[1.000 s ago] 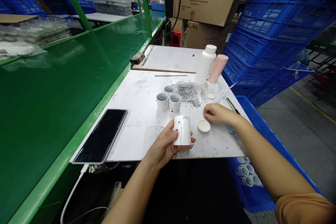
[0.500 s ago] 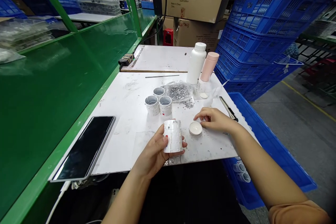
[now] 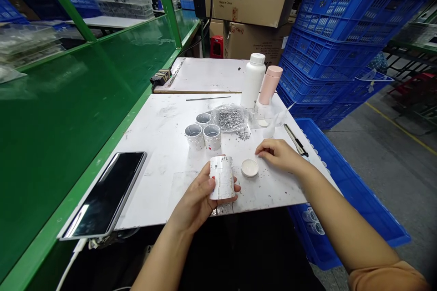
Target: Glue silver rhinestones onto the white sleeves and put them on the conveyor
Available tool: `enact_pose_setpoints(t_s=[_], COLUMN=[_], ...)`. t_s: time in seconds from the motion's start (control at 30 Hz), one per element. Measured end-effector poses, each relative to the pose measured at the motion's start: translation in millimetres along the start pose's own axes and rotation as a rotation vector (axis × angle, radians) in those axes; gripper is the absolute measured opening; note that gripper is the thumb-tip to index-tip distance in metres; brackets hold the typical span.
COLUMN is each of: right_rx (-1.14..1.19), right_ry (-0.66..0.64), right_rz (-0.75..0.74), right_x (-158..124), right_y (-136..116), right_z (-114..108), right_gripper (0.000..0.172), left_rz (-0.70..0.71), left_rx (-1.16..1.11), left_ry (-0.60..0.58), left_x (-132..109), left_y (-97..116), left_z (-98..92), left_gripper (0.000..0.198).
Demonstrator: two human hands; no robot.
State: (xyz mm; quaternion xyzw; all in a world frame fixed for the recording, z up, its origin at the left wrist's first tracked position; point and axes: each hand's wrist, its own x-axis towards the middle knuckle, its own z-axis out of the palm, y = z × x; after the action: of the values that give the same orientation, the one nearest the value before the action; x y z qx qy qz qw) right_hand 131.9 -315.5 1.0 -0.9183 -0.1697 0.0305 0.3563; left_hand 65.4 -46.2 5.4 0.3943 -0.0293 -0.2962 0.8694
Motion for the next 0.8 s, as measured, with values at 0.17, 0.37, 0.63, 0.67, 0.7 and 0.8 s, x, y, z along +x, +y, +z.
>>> enact_pose_setpoints(t_s=[0.17,0.37,0.63,0.67,0.7,0.8], right_rx=[-0.023,-0.078,-0.018,-0.014,-0.016,-0.033], right_ry=[0.034,0.032,0.023,0.021,0.019,0.013], right_rz=[0.040,0.031,-0.045,-0.061,-0.074,-0.093], right_x=[-2.9,-3.1,-4.5,-4.4,-4.1,-3.0], right_y=[-0.4,-7.3,-1.4,-0.4,0.4,1.5], right_z=[-0.9,1.4,2.5,2.6,2.6,2.3], right_gripper=[0.011,0.009,0.017,0.019,0.019,0.017], left_rz=[-0.001,-0.012,0.002,0.003,0.002,-0.004], left_rx=[-0.001,0.007,-0.013,-0.013,-0.013,-0.016], left_ry=[0.000,0.007,-0.045,-0.043,-0.039,-0.031], left_x=[-0.7,-1.8,-1.8,-1.9,-2.0,-2.2], left_y=[0.9,1.9,-0.6,-0.5,-0.3,0.3], left_z=[0.9,0.9,-3.2,-2.9,-2.6,-1.4], left_gripper=[0.060,0.064,0.057,0.058,0.059,0.062])
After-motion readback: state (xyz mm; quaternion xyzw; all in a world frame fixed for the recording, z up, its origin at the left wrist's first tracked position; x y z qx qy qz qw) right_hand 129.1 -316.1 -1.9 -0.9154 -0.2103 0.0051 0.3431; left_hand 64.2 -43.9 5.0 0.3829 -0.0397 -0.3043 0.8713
